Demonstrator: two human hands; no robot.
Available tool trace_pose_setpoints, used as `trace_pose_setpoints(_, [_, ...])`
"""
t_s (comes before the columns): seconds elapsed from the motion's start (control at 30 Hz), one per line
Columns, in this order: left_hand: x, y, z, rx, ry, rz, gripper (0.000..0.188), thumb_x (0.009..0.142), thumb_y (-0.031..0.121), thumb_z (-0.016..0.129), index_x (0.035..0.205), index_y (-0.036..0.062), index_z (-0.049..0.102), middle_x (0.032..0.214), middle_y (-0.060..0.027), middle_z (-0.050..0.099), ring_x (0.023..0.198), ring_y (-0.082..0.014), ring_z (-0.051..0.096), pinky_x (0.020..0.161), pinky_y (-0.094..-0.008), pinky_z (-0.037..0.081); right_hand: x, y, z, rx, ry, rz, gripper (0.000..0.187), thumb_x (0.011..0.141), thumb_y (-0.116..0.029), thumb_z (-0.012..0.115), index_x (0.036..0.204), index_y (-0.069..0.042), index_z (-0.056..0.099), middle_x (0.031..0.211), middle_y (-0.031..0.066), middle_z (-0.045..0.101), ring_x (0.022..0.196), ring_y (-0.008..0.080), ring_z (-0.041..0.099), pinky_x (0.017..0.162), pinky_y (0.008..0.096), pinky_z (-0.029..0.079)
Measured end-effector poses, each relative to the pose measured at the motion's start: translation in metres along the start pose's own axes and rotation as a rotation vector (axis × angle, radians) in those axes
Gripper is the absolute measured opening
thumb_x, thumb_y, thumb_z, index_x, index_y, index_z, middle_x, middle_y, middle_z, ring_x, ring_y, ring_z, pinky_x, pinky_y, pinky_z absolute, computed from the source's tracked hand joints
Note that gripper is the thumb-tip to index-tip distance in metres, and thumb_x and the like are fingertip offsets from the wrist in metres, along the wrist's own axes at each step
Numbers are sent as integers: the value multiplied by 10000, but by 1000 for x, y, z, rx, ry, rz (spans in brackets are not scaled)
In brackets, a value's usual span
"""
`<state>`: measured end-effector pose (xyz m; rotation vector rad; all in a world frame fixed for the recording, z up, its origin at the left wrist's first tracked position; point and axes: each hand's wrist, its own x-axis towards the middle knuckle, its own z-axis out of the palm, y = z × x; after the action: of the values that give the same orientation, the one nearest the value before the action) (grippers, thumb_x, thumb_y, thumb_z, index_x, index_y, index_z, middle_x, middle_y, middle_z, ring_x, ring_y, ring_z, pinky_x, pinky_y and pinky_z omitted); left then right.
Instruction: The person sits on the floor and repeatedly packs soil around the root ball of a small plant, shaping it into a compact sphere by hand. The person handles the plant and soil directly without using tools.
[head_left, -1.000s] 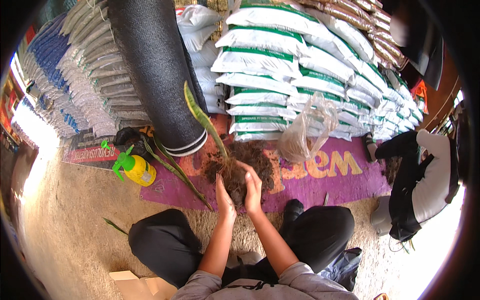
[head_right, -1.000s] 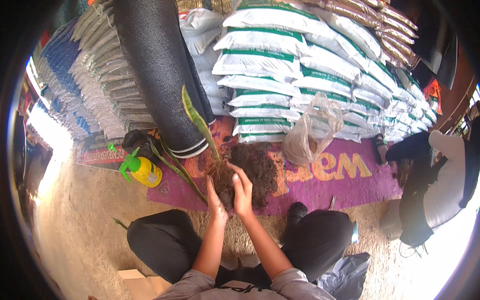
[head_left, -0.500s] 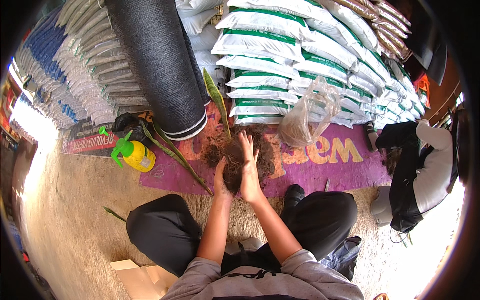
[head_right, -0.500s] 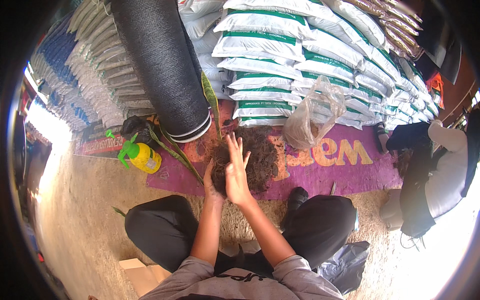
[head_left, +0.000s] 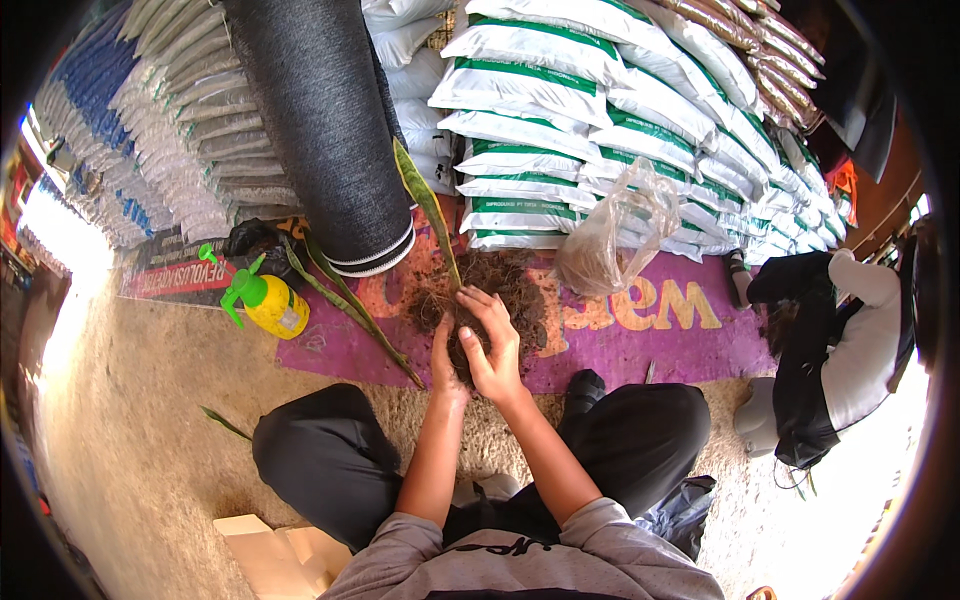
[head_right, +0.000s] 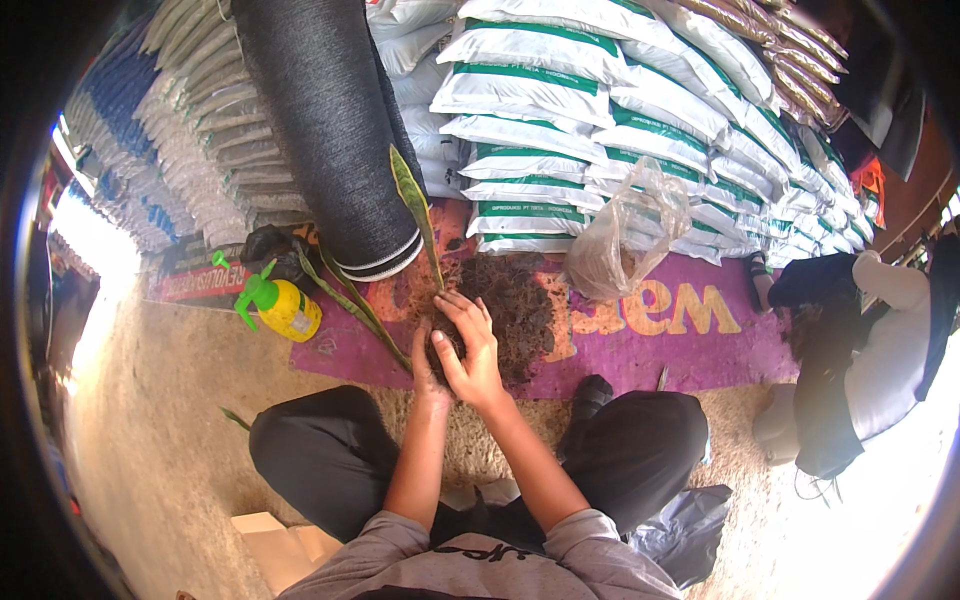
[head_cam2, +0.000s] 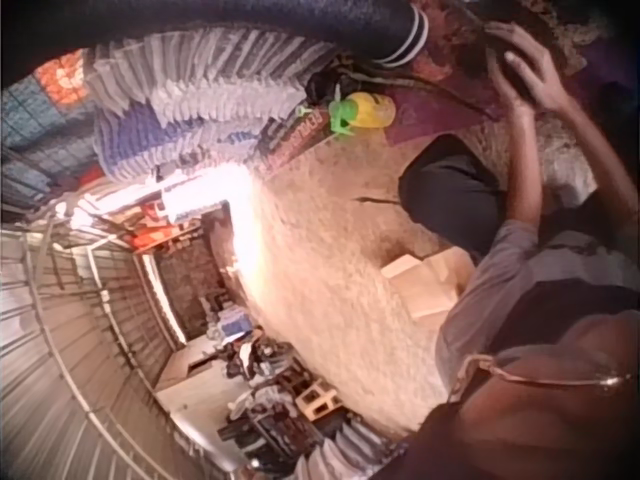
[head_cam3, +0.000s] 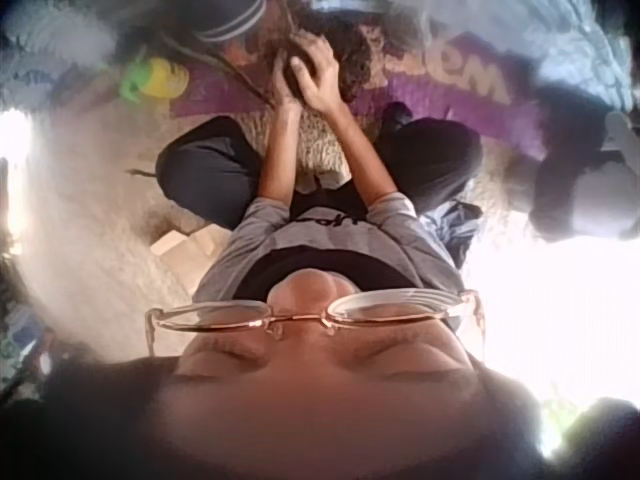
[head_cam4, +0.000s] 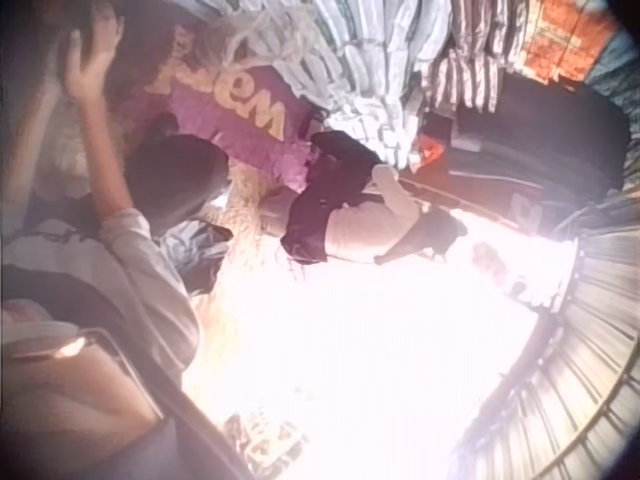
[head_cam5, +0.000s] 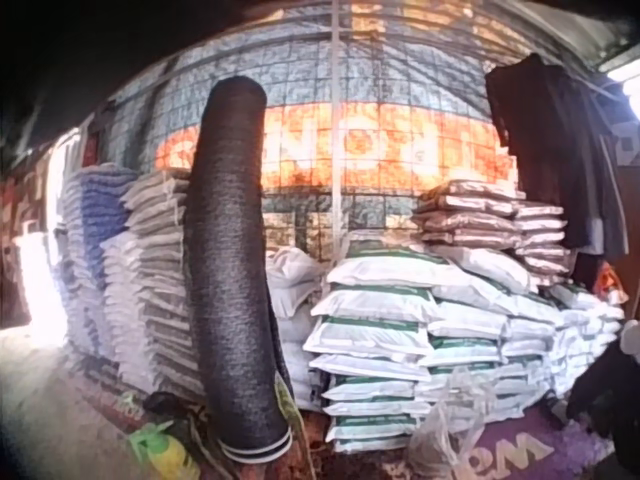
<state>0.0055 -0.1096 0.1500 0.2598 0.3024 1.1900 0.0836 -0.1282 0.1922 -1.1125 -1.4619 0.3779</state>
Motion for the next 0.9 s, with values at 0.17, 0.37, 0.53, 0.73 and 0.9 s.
trace_pose_setpoints(0.17, [6,-1,-17,-56,-156,62,549,907,412,431,1294,25,403,1291,-112,447,1179,-217,439,1008,-376,338,-3,1,6,-21,-15,-33,341,866,-225,502,1130,-18,563,1165,162,554,1170,328,477,1051,508,202])
trace_pose_setpoints(0.37, [1,11,-1,-52,-96,12,425,942,346,403,1212,28,483,1195,-113,537,1060,-203,541,937,-360,420,0,-13,2,-105,-50,-8,434,909,-322,414,1221,-32,500,1262,150,499,1255,317,396,1081,525,26])
trace_pose_setpoints(0.53, [7,10,-7,40,50,-34,394,933,323,430,1166,19,523,1053,-114,612,919,-228,609,845,-352,485,5,-11,-7,-94,62,58,579,913,-425,353,1344,-39,371,1398,155,359,1343,342,247,1071,550,-8])
trace_pose_setpoints(0.73, [6,-5,-16,16,27,4,435,920,271,456,1253,-7,436,1270,-144,478,1111,-245,512,939,-376,426,9,-10,4,-310,-54,89,691,907,-513,298,1404,-33,275,1443,202,254,1359,382,169,1066,565,21])
trace_pose_setpoints(0.9, [6,-3,-12,41,-27,20,430,893,259,491,1237,2,461,1243,-141,515,1084,-257,541,941,-379,430,10,-8,9,-225,-19,93,663,910,-475,331,1409,-45,261,1453,193,237,1365,379,149,1062,581,10])
